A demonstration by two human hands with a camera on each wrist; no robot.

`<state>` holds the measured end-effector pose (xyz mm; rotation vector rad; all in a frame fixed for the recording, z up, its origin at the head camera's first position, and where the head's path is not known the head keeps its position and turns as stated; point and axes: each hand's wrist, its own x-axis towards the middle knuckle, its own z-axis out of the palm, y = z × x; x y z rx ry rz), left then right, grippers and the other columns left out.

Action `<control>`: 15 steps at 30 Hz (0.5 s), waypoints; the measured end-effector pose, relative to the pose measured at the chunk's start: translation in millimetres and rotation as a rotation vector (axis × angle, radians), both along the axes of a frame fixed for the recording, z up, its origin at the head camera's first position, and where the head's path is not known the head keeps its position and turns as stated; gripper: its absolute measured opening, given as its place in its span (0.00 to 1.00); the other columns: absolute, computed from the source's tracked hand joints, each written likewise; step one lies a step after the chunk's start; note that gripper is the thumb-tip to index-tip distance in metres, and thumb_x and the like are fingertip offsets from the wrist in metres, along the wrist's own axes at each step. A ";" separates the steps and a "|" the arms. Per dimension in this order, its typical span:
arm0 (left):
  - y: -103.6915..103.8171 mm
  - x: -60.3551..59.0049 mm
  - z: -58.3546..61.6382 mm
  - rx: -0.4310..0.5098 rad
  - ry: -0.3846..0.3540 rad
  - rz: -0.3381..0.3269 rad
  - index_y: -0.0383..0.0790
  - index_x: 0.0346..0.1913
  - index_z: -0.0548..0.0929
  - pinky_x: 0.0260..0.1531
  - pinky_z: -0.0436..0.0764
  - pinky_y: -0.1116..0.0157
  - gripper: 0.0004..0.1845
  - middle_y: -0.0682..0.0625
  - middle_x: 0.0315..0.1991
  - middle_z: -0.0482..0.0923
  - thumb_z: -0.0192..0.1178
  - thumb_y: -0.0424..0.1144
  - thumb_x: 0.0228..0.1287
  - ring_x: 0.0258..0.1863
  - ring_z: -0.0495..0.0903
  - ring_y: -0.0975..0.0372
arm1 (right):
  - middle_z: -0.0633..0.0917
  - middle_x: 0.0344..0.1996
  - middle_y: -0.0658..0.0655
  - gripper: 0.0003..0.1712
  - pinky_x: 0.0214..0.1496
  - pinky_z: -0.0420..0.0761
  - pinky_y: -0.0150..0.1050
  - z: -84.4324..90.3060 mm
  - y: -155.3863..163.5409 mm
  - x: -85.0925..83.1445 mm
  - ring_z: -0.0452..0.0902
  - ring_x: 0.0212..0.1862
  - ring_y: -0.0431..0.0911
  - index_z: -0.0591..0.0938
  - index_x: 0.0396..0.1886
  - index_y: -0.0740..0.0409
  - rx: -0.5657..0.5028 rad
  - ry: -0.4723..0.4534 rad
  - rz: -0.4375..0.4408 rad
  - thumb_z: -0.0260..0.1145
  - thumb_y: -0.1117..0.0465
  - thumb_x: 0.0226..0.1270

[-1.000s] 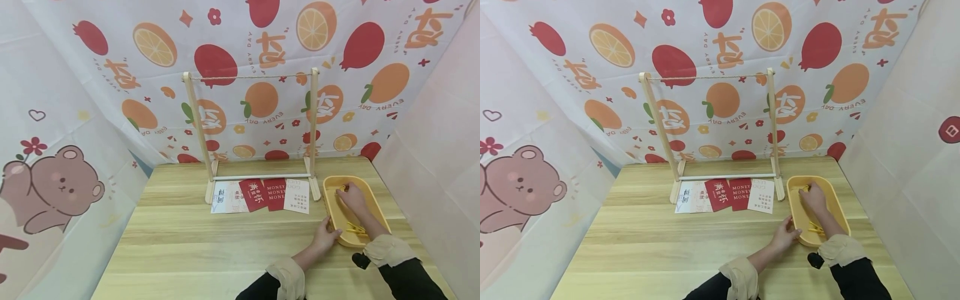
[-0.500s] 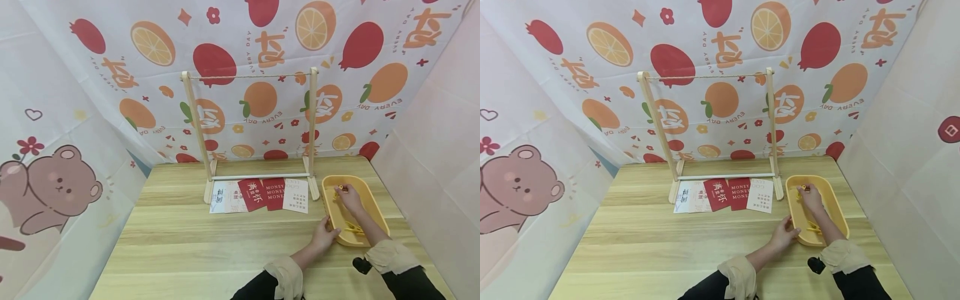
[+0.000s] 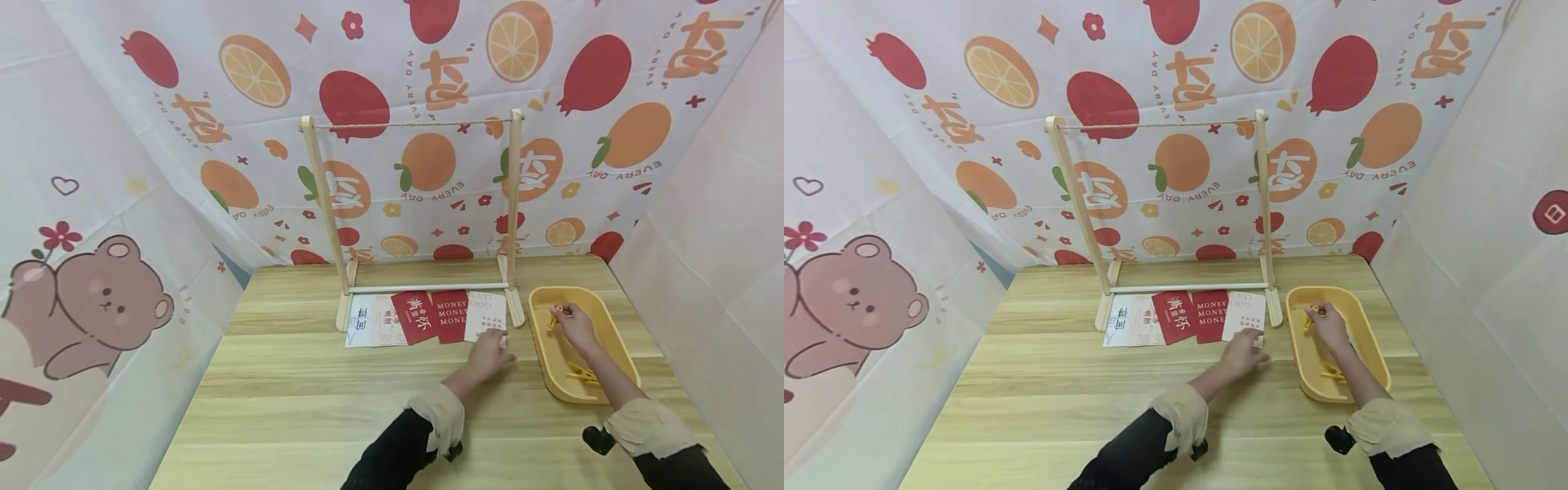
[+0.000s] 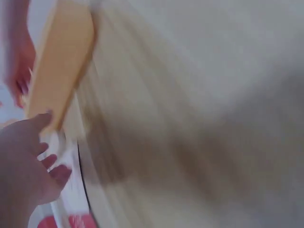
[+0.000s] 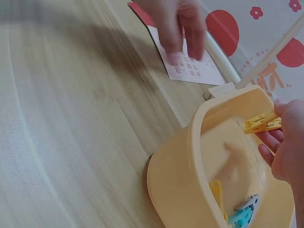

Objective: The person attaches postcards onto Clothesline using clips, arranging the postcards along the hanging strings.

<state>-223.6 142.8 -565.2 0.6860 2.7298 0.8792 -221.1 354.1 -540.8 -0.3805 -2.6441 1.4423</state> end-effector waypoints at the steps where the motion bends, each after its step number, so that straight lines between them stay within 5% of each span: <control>1: -5.8 -6.4 -0.1 -0.151 0.084 -0.039 0.43 0.58 0.74 0.56 0.67 0.65 0.30 0.49 0.58 0.70 0.67 0.49 0.51 0.57 0.68 0.58 | 0.74 0.42 0.69 0.28 0.34 0.72 0.32 0.3 0.0 0.3 0.72 0.43 0.56 0.68 0.52 0.77 -0.005 0.002 -0.001 0.52 0.52 0.71; 3: -16.2 -17.2 -1.7 -0.399 0.196 -0.111 0.46 0.62 0.70 0.60 0.62 0.63 0.33 0.50 0.64 0.63 0.63 0.55 0.54 0.62 0.61 0.57 | 0.75 0.41 0.68 0.28 0.33 0.72 0.31 0.9 -0.7 1.0 0.72 0.41 0.54 0.69 0.51 0.77 -0.005 0.009 0.006 0.52 0.52 0.71; 5: -24.3 -24.5 -3.6 -0.549 0.238 -0.160 0.48 0.65 0.65 0.61 0.60 0.61 0.35 0.51 0.67 0.58 0.59 0.57 0.57 0.65 0.57 0.56 | 0.75 0.39 0.66 0.27 0.32 0.73 0.30 0.7 -0.9 1.6 0.72 0.40 0.52 0.70 0.50 0.76 -0.001 0.012 0.012 0.53 0.52 0.70; 9: -32.7 -31.2 -7.7 -0.656 0.304 -0.228 0.52 0.67 0.62 0.59 0.64 0.62 0.30 0.55 0.66 0.60 0.52 0.54 0.65 0.62 0.61 0.59 | 0.75 0.39 0.66 0.26 0.32 0.73 0.30 -0.6 -0.8 2.9 0.70 0.39 0.50 0.70 0.49 0.75 0.019 0.011 0.023 0.53 0.52 0.70; 15: -35.1 -33.8 -11.5 -0.772 0.568 -0.386 0.54 0.62 0.67 0.50 0.71 0.68 0.21 0.58 0.53 0.72 0.50 0.41 0.67 0.50 0.70 0.64 | 0.75 0.39 0.66 0.24 0.32 0.73 0.31 -4.2 1.5 4.5 0.71 0.39 0.51 0.72 0.47 0.75 0.025 0.009 0.009 0.54 0.53 0.70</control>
